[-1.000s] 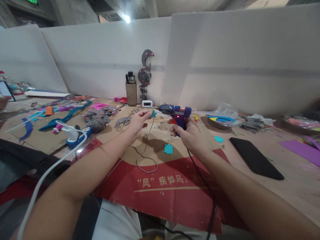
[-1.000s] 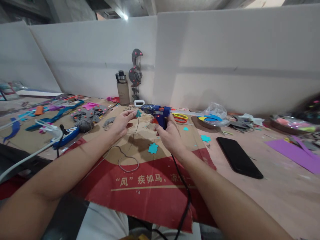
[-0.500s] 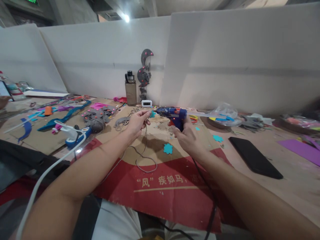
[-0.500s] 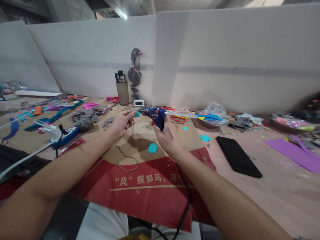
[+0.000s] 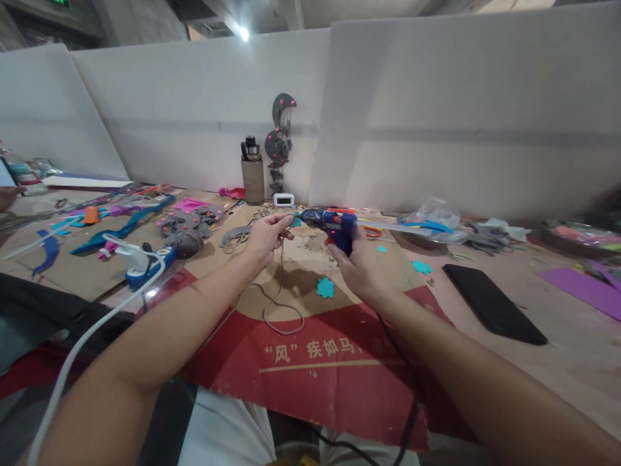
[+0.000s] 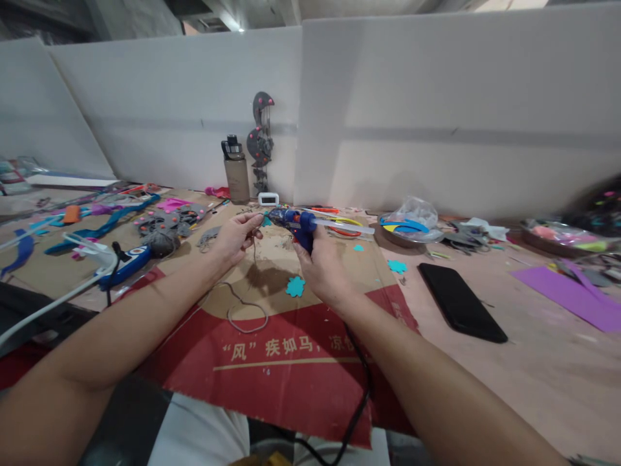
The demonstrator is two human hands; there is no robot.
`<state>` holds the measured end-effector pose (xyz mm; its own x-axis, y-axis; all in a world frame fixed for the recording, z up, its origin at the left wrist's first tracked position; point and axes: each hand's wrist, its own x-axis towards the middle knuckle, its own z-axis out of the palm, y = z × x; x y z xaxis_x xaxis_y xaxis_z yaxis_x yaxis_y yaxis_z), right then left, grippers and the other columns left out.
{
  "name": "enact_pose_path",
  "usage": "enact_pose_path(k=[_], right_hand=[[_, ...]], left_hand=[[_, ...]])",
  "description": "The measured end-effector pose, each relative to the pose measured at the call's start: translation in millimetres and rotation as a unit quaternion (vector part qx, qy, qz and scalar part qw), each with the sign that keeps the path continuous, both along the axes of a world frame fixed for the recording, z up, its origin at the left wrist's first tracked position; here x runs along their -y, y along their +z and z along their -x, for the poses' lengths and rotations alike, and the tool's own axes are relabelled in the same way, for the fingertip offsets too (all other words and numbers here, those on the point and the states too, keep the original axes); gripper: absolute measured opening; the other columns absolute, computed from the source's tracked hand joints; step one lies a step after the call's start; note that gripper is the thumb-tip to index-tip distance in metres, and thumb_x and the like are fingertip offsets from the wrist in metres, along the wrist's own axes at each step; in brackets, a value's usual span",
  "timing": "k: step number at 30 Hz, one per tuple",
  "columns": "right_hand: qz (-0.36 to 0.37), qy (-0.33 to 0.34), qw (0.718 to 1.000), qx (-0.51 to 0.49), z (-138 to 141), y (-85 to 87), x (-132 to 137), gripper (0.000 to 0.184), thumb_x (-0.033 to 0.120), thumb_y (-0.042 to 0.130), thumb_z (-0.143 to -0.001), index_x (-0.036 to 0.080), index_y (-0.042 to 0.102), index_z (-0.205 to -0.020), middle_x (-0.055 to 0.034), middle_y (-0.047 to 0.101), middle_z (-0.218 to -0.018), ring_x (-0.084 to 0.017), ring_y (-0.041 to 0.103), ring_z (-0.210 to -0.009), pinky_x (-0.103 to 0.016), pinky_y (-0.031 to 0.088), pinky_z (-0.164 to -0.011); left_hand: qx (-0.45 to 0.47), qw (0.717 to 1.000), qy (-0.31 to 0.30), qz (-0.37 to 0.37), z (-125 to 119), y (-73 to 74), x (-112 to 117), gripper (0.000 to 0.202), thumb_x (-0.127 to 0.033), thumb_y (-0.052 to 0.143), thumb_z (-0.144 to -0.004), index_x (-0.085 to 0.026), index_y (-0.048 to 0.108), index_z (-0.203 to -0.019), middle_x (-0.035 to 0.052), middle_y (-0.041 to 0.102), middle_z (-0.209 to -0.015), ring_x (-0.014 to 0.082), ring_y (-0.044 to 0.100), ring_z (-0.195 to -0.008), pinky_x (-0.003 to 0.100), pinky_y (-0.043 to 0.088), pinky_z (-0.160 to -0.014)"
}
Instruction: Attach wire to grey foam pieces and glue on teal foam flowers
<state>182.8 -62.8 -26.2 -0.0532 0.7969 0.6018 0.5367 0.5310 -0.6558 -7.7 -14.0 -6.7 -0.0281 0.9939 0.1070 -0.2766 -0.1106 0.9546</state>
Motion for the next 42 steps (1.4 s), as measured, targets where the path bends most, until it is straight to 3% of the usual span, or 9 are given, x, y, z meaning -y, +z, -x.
enact_pose_path(k=[25, 42], right_hand=[[0.003, -0.025, 1.000, 0.014, 2.8, 2.3, 5.7, 0.039, 0.031, 0.052, -0.085, 0.020, 0.052, -0.123, -0.0132, 0.064, -0.105, -0.028, 0.061, -0.095, -0.045, 0.048, -0.088], [0.014, -0.025, 1.000, 0.013, 4.5, 1.9, 7.4, 0.041, 0.031, 0.051, -0.086, 0.019, 0.051, -0.125, -0.0156, 0.063, -0.113, -0.030, 0.060, -0.102, -0.047, 0.046, -0.092]], left_hand=[[-0.016, 1.000, -0.006, -0.019, 1.3, -3.0, -0.1, 0.018, -0.026, 0.076, -0.071, -0.014, 0.066, -0.079, -0.0008, 0.060, -0.061, 0.0045, 0.053, -0.044, 0.018, 0.011, -0.033], [-0.011, 1.000, -0.005, -0.026, 0.7, -6.2, -1.8, 0.016, -0.024, 0.075, -0.072, -0.013, 0.067, -0.081, 0.0005, 0.062, -0.064, 0.0048, 0.054, -0.045, 0.018, 0.012, -0.033]])
